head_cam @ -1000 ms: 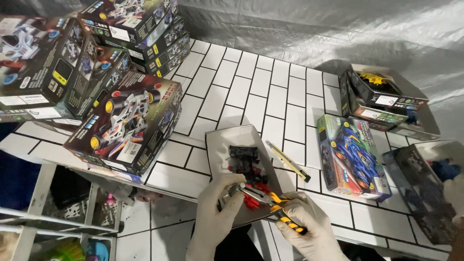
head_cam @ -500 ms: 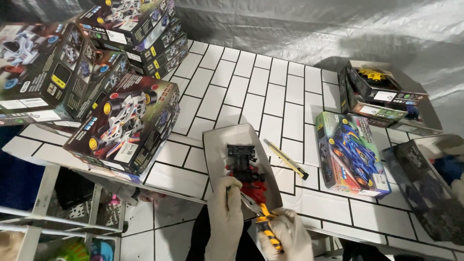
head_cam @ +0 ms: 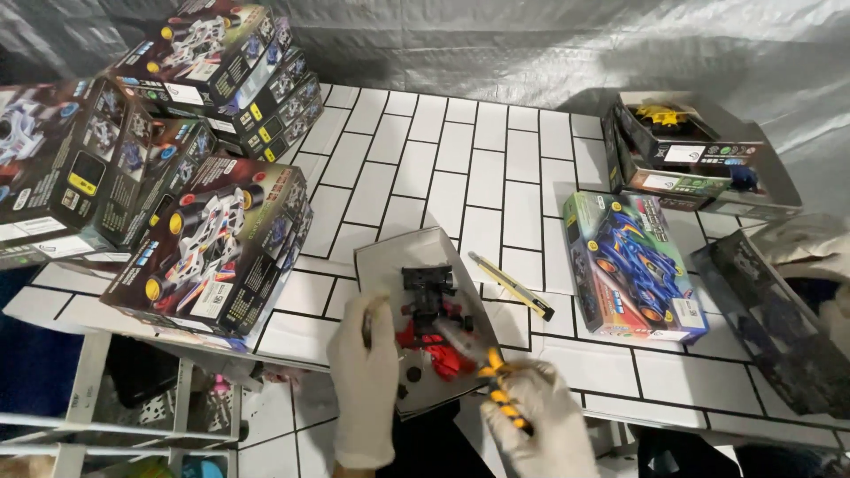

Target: Assembling a model toy car kit by removing parts from sprues and attaching them to the chassis

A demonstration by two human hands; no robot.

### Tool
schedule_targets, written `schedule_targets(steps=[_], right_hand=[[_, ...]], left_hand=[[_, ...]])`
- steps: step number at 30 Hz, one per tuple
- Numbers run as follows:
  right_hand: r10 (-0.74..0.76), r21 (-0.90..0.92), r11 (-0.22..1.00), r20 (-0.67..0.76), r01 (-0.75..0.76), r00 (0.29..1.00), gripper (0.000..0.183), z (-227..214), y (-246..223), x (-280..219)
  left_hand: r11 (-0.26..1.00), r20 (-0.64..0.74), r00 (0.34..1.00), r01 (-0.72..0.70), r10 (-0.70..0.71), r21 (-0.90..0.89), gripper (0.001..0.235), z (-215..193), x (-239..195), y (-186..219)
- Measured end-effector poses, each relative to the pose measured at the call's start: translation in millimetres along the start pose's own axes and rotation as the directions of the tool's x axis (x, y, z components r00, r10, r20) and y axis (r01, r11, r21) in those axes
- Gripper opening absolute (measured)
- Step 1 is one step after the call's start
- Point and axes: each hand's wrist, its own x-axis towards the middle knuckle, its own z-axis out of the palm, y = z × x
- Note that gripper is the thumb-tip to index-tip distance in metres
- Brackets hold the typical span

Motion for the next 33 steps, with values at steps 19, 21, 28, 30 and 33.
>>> schedule_targets(steps=[19,21,28,30,33], right_hand=[[-0.038,-0.05,0.998,-0.33,0.023,0.943,0.036,-4,60,61],[-0.148,-0.349,0.936,-0.261,0.049,0.954,0.03,0,80,63],[-0.233,-0.253,0.955,-0.314,0.156,0.92,0.028,1,66,69],[-0.307,-0.161,0.95,-0.317,0.268,0.897,0.025,-7,43,71],[-0.301,0.001,0.95,-0.276,0.313,0.913,0.014,-16,13,71]], left_hand=[[0.429,0.53,0.847,-0.491,0.033,0.758,0.056,28,58,-5],[0.33,0.548,0.833,-0.539,0.074,0.775,0.041,31,56,-8],[0.388,0.49,0.857,-0.402,-0.161,0.83,0.05,31,55,0],[0.816,0.417,0.907,-0.201,-0.053,0.541,0.028,19,45,13],[0.963,0.37,0.917,0.05,-0.15,0.266,0.024,7,30,25]])
